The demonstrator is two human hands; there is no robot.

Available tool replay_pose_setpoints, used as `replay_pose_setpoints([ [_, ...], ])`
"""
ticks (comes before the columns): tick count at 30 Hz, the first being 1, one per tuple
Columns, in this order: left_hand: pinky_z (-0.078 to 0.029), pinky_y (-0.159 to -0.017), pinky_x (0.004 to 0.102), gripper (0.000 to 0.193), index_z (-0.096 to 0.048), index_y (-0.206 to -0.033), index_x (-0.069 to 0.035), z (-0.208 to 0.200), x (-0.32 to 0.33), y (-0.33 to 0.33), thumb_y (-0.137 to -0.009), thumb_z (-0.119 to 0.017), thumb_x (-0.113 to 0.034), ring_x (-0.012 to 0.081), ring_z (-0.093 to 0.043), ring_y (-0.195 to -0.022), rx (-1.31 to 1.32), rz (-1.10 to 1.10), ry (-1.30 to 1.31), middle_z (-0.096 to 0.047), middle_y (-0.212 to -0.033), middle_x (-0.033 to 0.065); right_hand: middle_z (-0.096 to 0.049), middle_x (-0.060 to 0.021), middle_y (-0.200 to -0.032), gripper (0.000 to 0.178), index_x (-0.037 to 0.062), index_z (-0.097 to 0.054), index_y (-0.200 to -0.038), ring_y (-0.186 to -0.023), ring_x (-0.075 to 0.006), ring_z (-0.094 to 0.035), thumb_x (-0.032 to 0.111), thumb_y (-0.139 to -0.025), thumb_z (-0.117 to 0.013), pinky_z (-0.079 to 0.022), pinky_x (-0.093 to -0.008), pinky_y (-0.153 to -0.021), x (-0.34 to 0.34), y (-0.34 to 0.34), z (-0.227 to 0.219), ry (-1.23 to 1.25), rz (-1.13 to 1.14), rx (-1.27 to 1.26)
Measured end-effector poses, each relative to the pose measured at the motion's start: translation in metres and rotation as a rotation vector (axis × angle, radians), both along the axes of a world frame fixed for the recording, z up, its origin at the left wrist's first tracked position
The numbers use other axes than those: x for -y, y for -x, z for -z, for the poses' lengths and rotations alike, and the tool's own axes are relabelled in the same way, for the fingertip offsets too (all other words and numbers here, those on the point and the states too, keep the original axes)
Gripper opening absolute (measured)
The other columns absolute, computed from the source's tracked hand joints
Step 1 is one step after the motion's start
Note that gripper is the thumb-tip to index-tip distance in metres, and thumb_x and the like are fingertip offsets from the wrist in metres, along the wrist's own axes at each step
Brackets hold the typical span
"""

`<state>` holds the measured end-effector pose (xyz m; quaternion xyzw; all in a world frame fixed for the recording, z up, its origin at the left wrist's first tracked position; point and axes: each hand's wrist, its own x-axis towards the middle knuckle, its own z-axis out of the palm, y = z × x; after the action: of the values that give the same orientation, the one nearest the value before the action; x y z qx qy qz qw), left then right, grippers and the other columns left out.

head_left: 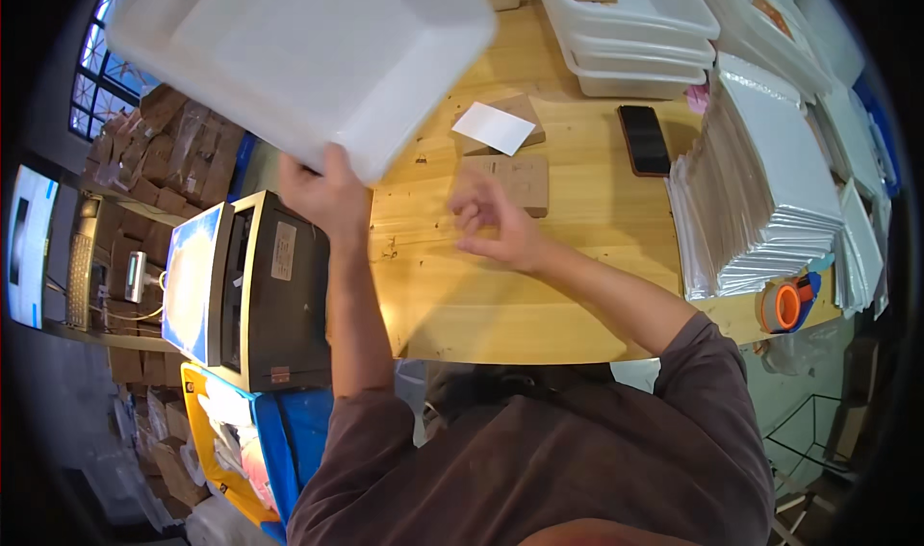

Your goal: Packing items into small cardboard boxes and then into shipping envelopes.

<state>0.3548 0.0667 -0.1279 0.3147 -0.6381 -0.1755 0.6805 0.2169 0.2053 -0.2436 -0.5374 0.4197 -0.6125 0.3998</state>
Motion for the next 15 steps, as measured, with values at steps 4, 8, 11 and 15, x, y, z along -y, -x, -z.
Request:
replay_pose_setpoints([
  [4,-0.049,-0.069,0.027,0.023,-0.064,-0.105,0.006,0.045,-0.062,0.016,-0.084,-0.058,0.002,0.0144,-0.056,-0.072,-0.215,0.49,-0.354,-0.068,-0.089,0.0102,-0.052,-0.0171,-0.144,0.071,0.0047,-0.038,-0.153,-0.124,-0.0279,-0.055,0.02,-0.091,-0.07,-0.044,-0.0376,-0.106,0.009,0.024,0.01,0.076,0.175,0.224],
  [8,-0.051,-0.081,0.0289,0.027,-0.062,-0.115,0.003,0.077,0.0,0.013,-0.099,-0.057,-0.018,0.0183,-0.062,-0.083,-0.133,1.174,-0.601,-0.068,-0.098,0.0117,-0.057,-0.0126,-0.14,0.061,0.0055,-0.042,-0.15,-0.122,-0.0247,-0.057,0.025,-0.095,-0.061,-0.044,-0.0383,-0.105,-0.005,0.031,-0.026,0.238,0.429,0.694],
  [11,-0.047,-0.097,0.0362,0.042,-0.059,-0.123,0.002,0.13,0.081,0.036,-0.102,-0.053,-0.034,0.0264,-0.063,-0.1,0.019,0.937,-0.322,-0.068,-0.114,0.0154,-0.06,-0.0072,-0.133,0.051,0.0094,-0.048,-0.143,-0.116,-0.0209,-0.057,0.034,-0.098,-0.052,-0.045,-0.036,-0.098,0.023,0.04,-0.075,0.347,0.546,0.669],
  [15,-0.029,-0.116,0.0456,0.066,-0.053,-0.141,-0.004,0.139,0.089,0.043,-0.096,-0.057,-0.052,0.0331,-0.049,-0.132,0.721,0.664,-0.229,-0.06,-0.137,0.0143,-0.056,-0.0101,-0.134,0.047,0.011,-0.05,-0.139,-0.117,-0.0268,-0.053,0.036,-0.1,-0.05,-0.046,-0.0446,-0.096,0.092,0.085,-0.149,0.4,0.587,0.622],
])
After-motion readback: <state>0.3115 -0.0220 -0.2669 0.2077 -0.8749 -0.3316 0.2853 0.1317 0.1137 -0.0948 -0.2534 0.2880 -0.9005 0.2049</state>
